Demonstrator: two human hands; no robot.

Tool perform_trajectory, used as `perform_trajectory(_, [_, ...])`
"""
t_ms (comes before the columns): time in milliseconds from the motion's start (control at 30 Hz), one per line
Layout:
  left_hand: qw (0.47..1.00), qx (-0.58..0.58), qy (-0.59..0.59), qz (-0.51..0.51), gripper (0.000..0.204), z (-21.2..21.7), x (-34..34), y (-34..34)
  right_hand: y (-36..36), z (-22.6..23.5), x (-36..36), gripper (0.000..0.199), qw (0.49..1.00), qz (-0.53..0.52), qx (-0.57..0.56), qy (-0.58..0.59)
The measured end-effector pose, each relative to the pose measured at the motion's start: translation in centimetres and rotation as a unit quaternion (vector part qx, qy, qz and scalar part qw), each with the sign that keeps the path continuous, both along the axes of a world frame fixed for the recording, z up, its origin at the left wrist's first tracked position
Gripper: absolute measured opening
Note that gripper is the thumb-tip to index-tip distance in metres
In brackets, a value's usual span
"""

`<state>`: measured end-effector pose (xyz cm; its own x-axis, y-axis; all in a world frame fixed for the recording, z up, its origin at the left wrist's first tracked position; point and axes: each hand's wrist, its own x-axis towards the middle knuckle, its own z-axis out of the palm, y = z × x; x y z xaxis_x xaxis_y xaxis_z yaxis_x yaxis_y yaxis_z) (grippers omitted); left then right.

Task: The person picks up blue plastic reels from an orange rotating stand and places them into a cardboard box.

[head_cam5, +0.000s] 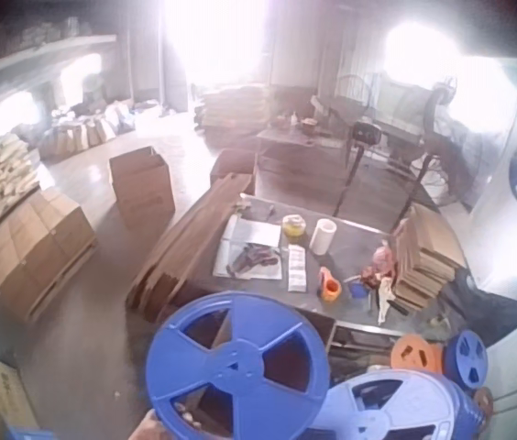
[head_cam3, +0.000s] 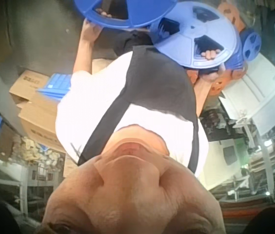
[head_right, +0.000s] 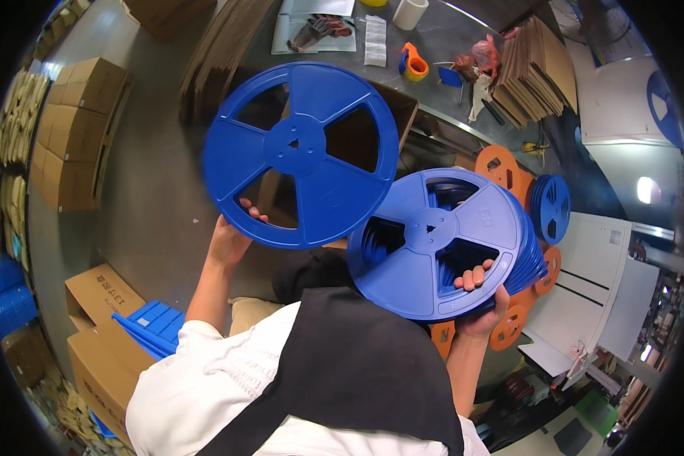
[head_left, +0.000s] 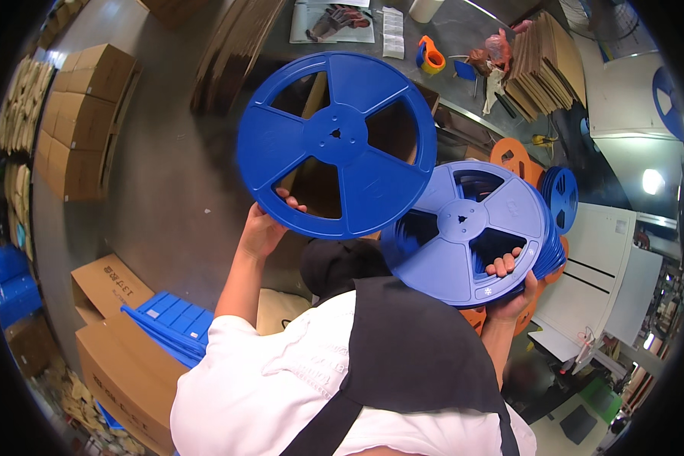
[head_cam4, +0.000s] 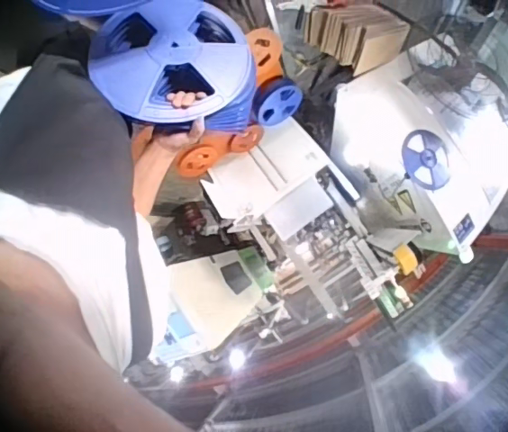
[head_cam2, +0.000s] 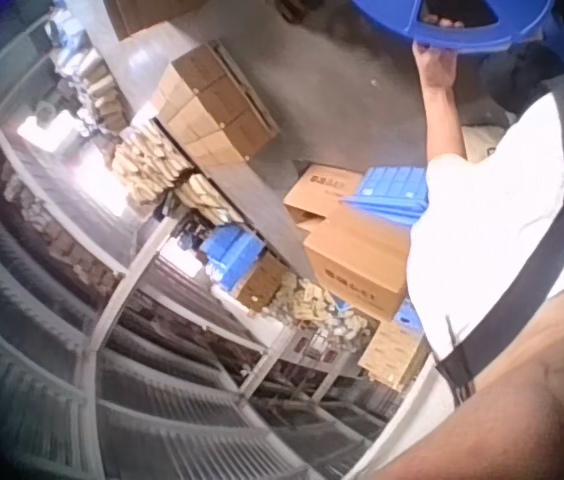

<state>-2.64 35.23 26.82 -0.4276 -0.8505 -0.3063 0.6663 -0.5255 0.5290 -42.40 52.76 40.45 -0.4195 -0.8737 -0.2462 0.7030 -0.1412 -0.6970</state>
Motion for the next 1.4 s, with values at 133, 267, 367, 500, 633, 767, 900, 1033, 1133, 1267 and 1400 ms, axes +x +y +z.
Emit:
perform_trajectory(133, [1.000, 0.012, -0.012, -0.008, 0.032, -0.6, 0.3, -0.1, 0.0, 0.1, 0.1, 0.047, 1.000, -0.007, 0.008, 0.005])
perform_trajectory(267, [0.999, 0.014, -0.019, -0.027, 0.033, -1.6, 0.5, -0.2, 0.1, 0.2, 0.3, 0.047, 1.000, -0.016, 0.016, 0.010])
perform_trajectory(367, [0.997, 0.017, -0.067, -0.038, 0.031, -2.1, 0.7, -0.3, 0.1, 0.2, 0.2, 0.048, 0.999, -0.023, 0.021, 0.011])
perform_trajectory(500, [0.977, 0.013, -0.201, -0.068, 0.031, -3.2, -0.4, -1.5, 0.4, 0.1, 0.2, 0.048, 0.999, -0.027, 0.023, 0.010])
perform_trajectory(633, [0.914, -0.024, -0.384, -0.131, 0.031, -7.8, -3.4, -3.4, 0.6, -0.2, 0.1, 0.048, 1.000, -0.021, 0.022, -0.005])
perform_trajectory(767, [0.745, -0.211, -0.595, -0.216, 0.032, -15.6, -7.9, -4.5, 0.9, -0.3, 0.1, 0.050, 0.999, -0.024, 0.034, -0.007])
perform_trajectory(900, [0.704, -0.165, -0.634, -0.275, 0.028, -18.8, -12.1, -4.7, 1.2, -0.4, 0.0, 0.051, 0.998, -0.037, 0.054, -0.006])
perform_trajectory(1033, [0.658, -0.239, -0.650, -0.296, 0.064, -23.4, -14.2, -3.0, 1.0, -0.5, 0.0, 0.051, 0.997, -0.035, 0.064, 0.006])
perform_trajectory(1133, [0.688, -0.166, -0.600, -0.373, 0.078, -19.5, -17.1, -2.8, 1.2, -1.3, -0.2, 0.051, 0.998, -0.043, 0.037, 0.005])
perform_trajectory(1267, [0.736, -0.309, -0.526, -0.293, 0.079, -15.7, -15.7, -1.0, 1.7, -3.0, -0.9, 0.049, 0.998, -0.036, -0.044, -0.028])
perform_trajectory(1400, [0.650, -0.523, -0.521, -0.179, 0.077, -9.6, -14.2, -0.3, 1.7, -4.3, -1.7, 0.047, 0.993, -0.027, -0.102, -0.050])
